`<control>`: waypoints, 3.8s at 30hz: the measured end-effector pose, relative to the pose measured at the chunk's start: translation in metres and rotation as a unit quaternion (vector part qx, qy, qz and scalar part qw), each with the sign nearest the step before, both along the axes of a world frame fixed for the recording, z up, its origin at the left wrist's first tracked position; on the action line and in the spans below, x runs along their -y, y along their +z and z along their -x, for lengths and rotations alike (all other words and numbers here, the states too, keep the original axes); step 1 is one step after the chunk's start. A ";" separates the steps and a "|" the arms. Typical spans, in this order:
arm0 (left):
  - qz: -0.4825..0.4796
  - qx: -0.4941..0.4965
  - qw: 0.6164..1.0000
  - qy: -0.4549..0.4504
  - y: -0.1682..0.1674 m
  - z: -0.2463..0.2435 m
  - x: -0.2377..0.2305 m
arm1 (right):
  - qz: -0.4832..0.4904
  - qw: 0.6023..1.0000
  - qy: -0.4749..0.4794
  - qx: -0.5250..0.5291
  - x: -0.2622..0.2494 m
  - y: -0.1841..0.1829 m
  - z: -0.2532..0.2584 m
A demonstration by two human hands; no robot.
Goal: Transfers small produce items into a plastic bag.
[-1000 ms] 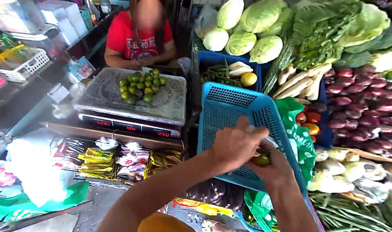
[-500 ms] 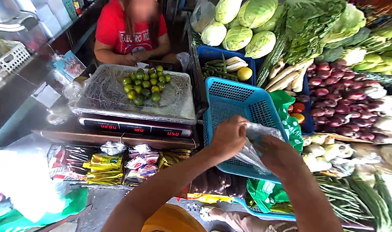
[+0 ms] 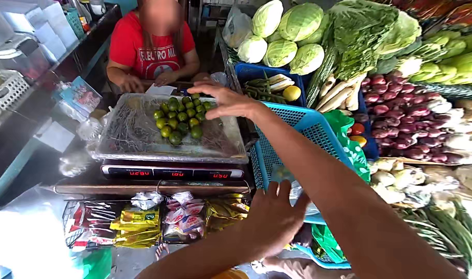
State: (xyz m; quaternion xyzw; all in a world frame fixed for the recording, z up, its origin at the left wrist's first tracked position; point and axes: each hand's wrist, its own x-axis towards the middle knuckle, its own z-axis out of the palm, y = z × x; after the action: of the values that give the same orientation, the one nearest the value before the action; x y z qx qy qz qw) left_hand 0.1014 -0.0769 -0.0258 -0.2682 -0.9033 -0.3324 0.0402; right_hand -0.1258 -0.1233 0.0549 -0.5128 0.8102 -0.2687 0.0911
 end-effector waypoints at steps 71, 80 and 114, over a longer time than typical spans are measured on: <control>0.092 0.061 0.973 0.203 0.067 0.148 0.263 | 0.438 0.472 -0.342 0.684 -0.298 -0.069 -0.195; 0.123 -0.127 0.972 0.158 0.099 0.138 0.207 | 0.459 0.448 -0.318 0.698 -0.298 -0.079 -0.196; 0.175 -0.137 0.919 0.325 0.050 0.061 0.231 | 0.139 0.978 -0.150 -0.047 -0.116 0.002 -0.134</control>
State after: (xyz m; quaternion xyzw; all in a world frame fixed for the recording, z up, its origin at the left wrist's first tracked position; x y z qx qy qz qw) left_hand 0.0406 -0.3075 0.0238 -0.0058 -0.9701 -0.0981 0.2218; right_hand 0.0082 -0.0069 0.0571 -0.4056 0.8358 -0.3649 -0.0608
